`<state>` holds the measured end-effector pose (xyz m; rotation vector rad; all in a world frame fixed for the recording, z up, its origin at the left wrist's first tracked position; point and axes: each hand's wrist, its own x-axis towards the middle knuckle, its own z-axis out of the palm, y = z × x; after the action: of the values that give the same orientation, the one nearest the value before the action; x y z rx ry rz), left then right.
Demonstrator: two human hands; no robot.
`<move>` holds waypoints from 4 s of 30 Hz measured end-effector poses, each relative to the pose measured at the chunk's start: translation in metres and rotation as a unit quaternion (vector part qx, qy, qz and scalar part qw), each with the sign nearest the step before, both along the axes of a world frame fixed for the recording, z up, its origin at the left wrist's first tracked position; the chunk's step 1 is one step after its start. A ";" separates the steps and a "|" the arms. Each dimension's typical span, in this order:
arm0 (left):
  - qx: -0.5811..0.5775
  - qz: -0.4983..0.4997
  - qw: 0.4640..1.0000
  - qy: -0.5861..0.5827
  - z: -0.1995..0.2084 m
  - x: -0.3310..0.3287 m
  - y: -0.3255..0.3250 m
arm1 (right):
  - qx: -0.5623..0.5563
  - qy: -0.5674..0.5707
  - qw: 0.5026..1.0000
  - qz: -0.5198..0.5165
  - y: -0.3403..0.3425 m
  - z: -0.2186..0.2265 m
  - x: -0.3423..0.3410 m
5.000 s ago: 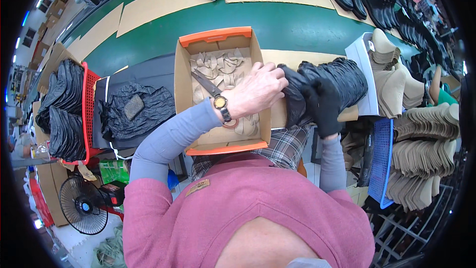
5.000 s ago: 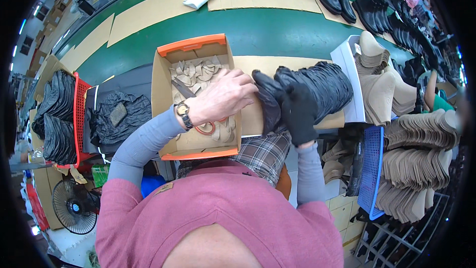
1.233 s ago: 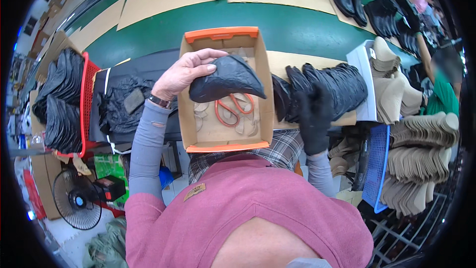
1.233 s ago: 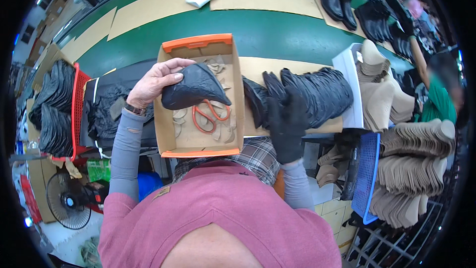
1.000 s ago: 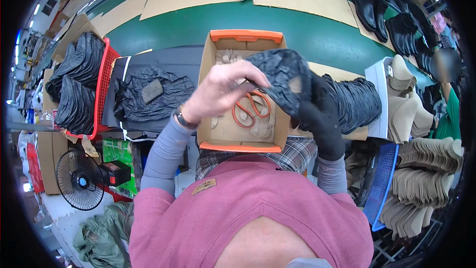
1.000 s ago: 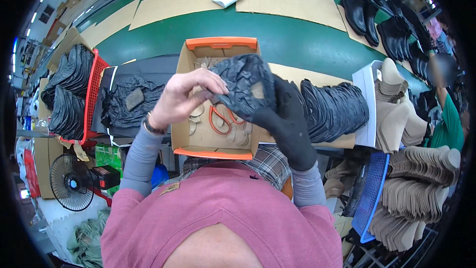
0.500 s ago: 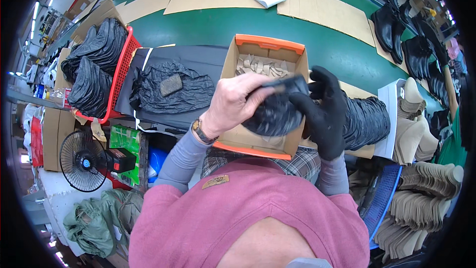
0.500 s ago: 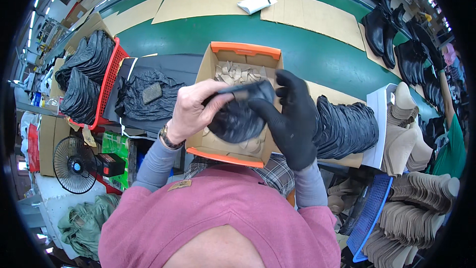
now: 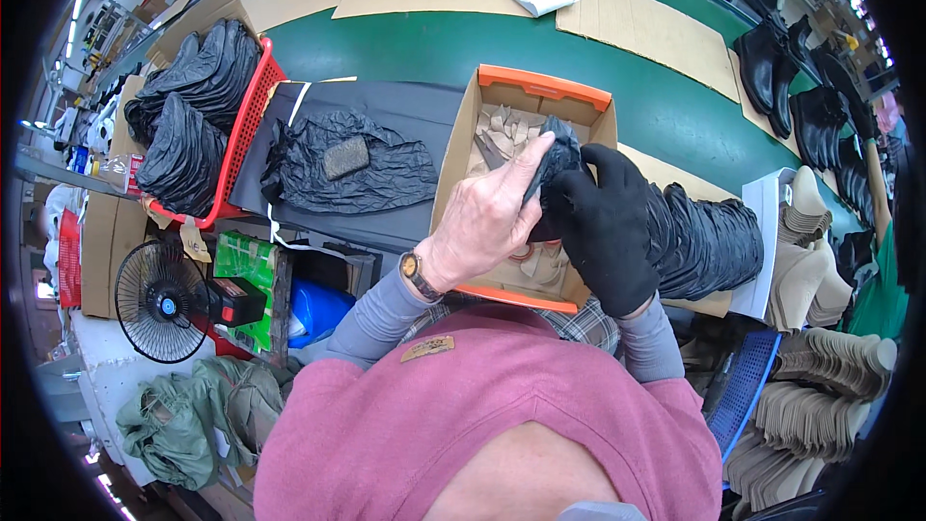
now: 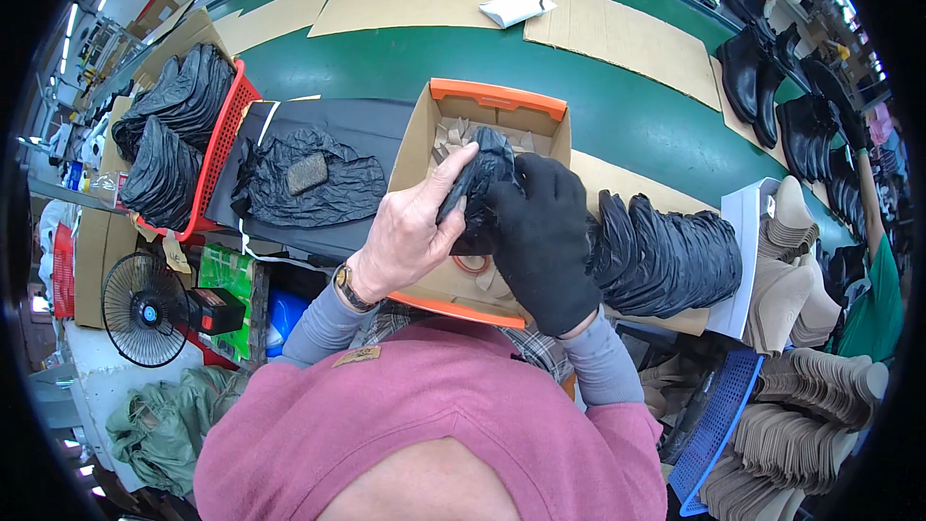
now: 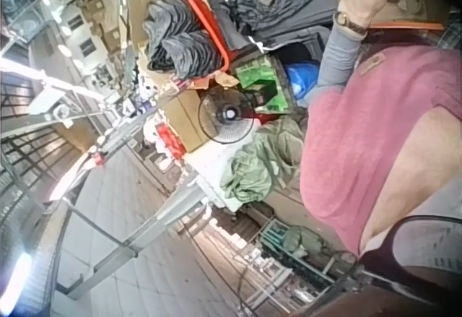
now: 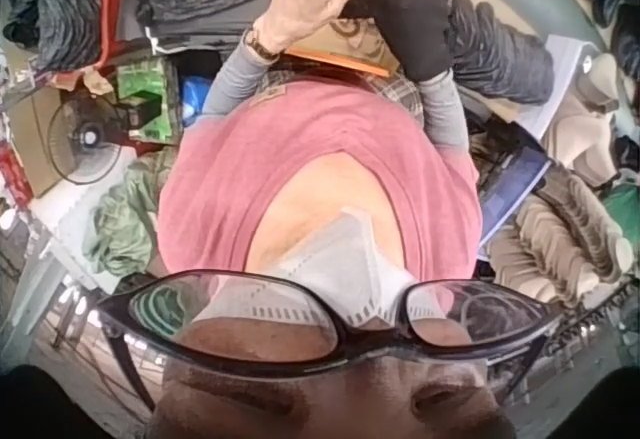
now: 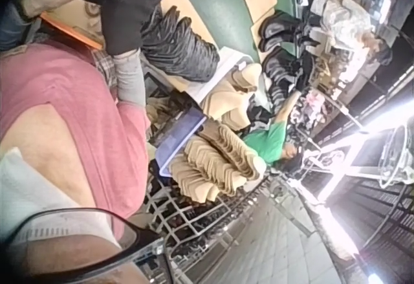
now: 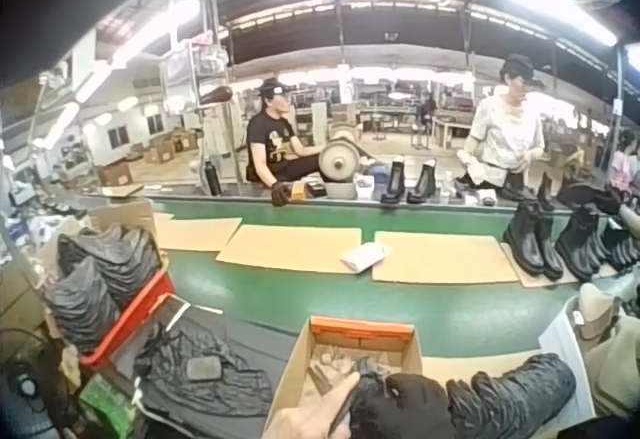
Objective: The recorder is manufacturing shoes by trimming excess black material from the edges of shoe components using scissors and organizing them into stacks.
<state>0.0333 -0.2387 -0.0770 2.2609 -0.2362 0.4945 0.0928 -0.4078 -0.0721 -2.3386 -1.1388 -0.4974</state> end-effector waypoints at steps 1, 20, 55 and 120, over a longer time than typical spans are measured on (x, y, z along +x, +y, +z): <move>-0.002 0.012 1.000 -0.029 -0.002 0.000 0.001 | 0.026 0.003 1.000 -0.009 0.002 -0.003 0.000; 0.052 0.052 0.994 -0.084 -0.004 -0.017 0.023 | 0.130 -0.054 0.990 0.004 0.015 0.002 -0.004; 0.082 0.006 0.995 -0.060 -0.005 -0.022 0.032 | 0.203 0.403 0.892 0.018 -0.040 0.050 0.010; 0.036 0.087 0.995 0.030 0.045 -0.080 0.082 | -0.297 0.169 0.939 0.035 0.040 -0.118 0.000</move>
<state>-0.0469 -0.1567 -0.0321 2.3742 -0.0261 0.5144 0.0928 -0.3676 -0.1904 -2.7161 -1.3224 0.3248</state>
